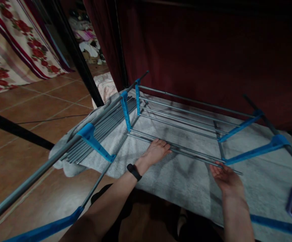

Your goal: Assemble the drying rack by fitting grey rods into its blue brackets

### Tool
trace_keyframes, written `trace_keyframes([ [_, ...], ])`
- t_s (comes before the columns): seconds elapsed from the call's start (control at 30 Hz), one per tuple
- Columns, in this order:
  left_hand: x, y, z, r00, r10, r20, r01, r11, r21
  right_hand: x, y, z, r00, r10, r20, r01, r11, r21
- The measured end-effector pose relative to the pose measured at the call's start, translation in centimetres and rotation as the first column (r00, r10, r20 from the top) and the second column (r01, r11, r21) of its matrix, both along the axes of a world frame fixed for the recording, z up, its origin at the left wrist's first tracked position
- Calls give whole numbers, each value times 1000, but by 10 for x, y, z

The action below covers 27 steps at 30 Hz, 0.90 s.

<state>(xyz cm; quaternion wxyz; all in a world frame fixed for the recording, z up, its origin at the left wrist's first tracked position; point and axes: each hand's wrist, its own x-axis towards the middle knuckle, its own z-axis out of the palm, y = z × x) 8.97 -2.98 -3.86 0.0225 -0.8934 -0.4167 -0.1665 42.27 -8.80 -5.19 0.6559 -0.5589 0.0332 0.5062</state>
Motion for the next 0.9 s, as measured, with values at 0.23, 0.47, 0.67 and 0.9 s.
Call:
trace_keyframes([
  [0.23, 10, -12, -2, 997, -43, -57, 45, 998, 36, 2, 0, -2, 997, -80, 5, 80, 997, 0],
  [0.47, 20, -21, -9, 997, -11, -73, 16, 997, 72, 11, -2, -8, 986, -168, 2, 168, 986, -6],
  [0.67, 25, -19, -13, 998, -67, -17, 68, 989, 131, 15, -1, -6, 982, -189, 1, 189, 982, -6],
  [0.9, 20, -23, -4, 987, -131, -93, 139, 987, 82, 12, -1, 5, 976, -220, -12, 218, 973, -74],
])
